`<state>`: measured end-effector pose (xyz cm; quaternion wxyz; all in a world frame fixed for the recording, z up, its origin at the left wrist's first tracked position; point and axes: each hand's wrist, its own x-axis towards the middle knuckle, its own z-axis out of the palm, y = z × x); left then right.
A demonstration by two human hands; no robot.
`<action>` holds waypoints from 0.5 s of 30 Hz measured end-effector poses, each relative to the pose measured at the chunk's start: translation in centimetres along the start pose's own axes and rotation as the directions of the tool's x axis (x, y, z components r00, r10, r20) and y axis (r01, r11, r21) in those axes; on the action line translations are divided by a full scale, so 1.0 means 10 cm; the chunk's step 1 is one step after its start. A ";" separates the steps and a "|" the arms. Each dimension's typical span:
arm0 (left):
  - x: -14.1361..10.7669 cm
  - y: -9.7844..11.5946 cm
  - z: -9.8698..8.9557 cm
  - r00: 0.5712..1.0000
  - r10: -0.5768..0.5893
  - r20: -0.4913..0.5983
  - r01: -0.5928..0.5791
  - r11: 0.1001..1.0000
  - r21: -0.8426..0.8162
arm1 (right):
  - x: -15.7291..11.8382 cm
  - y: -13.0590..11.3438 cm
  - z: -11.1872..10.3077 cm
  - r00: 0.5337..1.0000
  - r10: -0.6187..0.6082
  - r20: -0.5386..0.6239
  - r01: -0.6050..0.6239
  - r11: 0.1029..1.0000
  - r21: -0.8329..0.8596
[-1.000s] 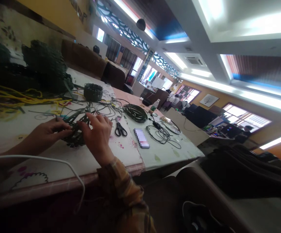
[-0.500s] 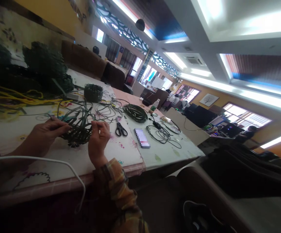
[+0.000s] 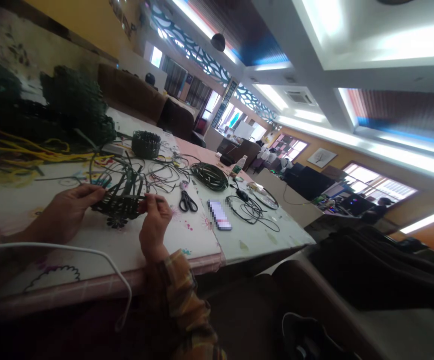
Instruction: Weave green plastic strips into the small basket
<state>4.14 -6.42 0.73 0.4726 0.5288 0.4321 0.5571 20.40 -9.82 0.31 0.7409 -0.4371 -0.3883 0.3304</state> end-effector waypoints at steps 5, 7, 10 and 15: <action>0.02 0.00 0.00 0.986 0.087 0.145 -0.103 0.989 0.106 | 0.21 -0.12 -0.03 0.998 0.052 0.048 -0.053 0.998 0.029; 0.03 0.01 -0.01 0.958 0.172 0.229 -0.219 0.955 0.202 | 0.25 -0.22 -0.03 0.991 0.052 0.122 -0.056 0.998 0.029; 0.06 0.01 -0.03 0.946 0.225 0.233 -0.285 0.920 0.270 | 0.24 -0.33 -0.02 0.960 0.069 0.271 -0.088 0.994 0.059; 0.06 -0.04 -0.02 0.962 0.220 0.159 -0.254 0.937 0.240 | 0.09 -0.36 -0.02 0.949 0.106 0.296 -0.098 0.994 -0.040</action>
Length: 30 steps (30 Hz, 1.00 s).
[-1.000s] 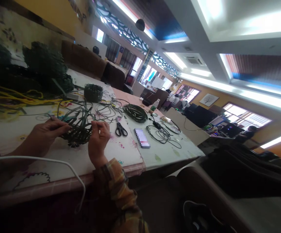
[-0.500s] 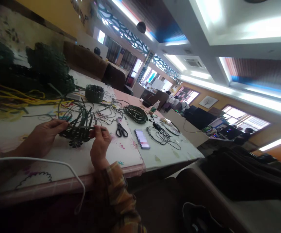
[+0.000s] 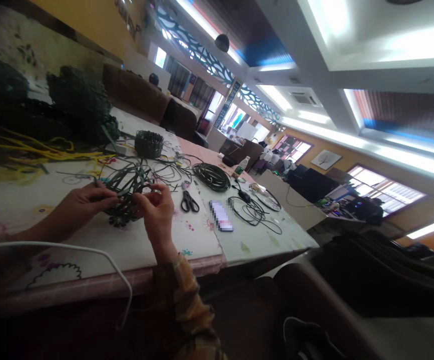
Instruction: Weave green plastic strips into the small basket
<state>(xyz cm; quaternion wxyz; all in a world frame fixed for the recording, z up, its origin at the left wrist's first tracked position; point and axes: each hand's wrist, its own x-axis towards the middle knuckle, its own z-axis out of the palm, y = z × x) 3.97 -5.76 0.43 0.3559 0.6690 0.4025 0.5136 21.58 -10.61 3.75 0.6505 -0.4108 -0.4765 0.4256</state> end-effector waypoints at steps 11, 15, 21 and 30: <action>0.11 0.09 -0.18 0.933 -0.096 -0.346 0.121 0.991 0.051 | -0.28 0.16 -0.02 0.817 0.163 0.554 0.417 0.497 -0.761; 0.10 0.10 -0.17 0.936 -0.057 -0.347 0.108 0.986 0.130 | -0.26 0.11 -0.06 0.905 -0.175 0.388 0.423 0.260 -0.868; 0.01 0.10 -0.05 0.957 0.027 -0.289 0.045 0.970 0.240 | -0.09 0.13 0.11 0.701 -0.515 0.494 0.491 -0.154 -0.857; 0.01 0.09 -0.09 0.968 -0.006 -0.252 0.052 0.983 0.178 | 0.05 0.27 0.20 0.751 -0.296 0.590 0.574 -0.149 -0.805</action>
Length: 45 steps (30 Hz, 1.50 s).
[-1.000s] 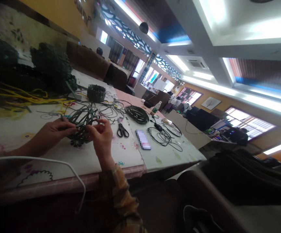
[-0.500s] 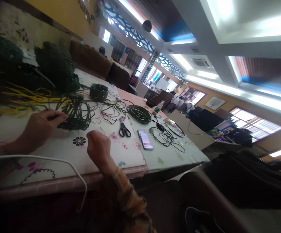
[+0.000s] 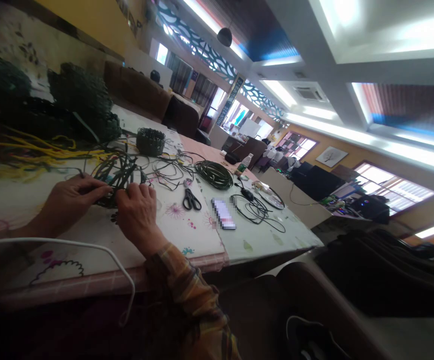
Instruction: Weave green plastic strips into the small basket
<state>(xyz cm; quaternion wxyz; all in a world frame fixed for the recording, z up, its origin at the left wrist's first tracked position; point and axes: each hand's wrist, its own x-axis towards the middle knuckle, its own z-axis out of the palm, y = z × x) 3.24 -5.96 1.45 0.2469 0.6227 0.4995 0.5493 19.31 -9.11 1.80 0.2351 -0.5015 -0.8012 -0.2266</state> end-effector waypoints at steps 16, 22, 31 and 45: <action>0.20 -0.07 -0.09 0.940 -0.204 0.274 0.257 0.950 -0.178 | -0.11 0.28 0.22 0.966 0.186 0.180 -0.255 0.560 0.789; 0.19 -0.04 -0.12 0.933 -0.187 0.308 0.257 0.945 -0.202 | -0.10 0.27 0.20 0.952 0.246 0.180 -0.285 0.507 0.813; 0.10 0.01 -0.06 0.981 -0.063 0.183 0.059 0.998 0.025 | -0.12 0.19 0.18 0.966 0.205 0.157 -0.255 0.661 0.706; 0.11 0.00 -0.07 0.950 -0.060 0.306 0.097 0.990 -0.106 | -0.16 0.20 0.19 0.990 0.095 0.106 -0.128 0.917 0.377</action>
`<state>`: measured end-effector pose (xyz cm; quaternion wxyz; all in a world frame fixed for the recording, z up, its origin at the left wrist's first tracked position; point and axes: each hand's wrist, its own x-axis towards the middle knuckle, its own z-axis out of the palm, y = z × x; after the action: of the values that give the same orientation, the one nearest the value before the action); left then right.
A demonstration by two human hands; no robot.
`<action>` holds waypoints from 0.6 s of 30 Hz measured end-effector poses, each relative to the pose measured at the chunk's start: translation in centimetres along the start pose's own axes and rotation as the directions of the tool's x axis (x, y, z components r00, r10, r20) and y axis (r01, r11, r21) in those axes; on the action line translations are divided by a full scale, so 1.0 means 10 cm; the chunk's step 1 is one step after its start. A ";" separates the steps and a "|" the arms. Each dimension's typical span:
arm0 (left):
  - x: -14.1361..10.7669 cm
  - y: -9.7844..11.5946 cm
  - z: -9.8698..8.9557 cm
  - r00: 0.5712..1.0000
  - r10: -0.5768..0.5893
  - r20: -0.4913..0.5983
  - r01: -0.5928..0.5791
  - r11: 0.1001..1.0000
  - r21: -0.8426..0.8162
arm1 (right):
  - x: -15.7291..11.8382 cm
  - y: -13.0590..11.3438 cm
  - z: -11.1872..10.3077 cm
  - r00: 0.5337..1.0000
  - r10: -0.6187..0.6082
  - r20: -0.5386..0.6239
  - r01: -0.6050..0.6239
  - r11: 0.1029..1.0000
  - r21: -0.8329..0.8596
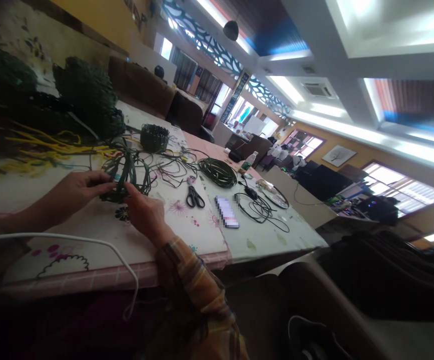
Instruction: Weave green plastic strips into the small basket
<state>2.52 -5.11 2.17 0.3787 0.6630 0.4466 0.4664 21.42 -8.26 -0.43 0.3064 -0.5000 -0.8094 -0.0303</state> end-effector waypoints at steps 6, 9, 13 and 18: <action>-0.02 0.00 0.02 0.989 -0.126 0.074 0.139 0.964 -0.226 | -0.01 0.01 0.00 1.000 -0.021 0.013 0.019 0.989 0.145; -0.03 -0.01 0.04 0.985 -0.159 0.065 0.170 0.957 -0.234 | -0.02 0.01 -0.01 0.999 -0.045 0.008 0.042 0.970 0.238; -0.03 -0.05 0.07 0.986 -0.162 0.029 0.164 0.956 -0.243 | -0.02 0.01 0.01 0.997 -0.021 -0.071 0.040 0.961 0.273; -0.02 -0.04 0.07 0.985 -0.174 0.006 0.170 0.956 -0.238 | -0.01 0.03 0.02 0.996 -0.006 -0.088 0.010 0.999 0.044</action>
<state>3.01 -5.25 1.52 0.4911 0.5680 0.4462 0.4868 21.66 -8.13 -0.73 0.3525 -0.4881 -0.7976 -0.0352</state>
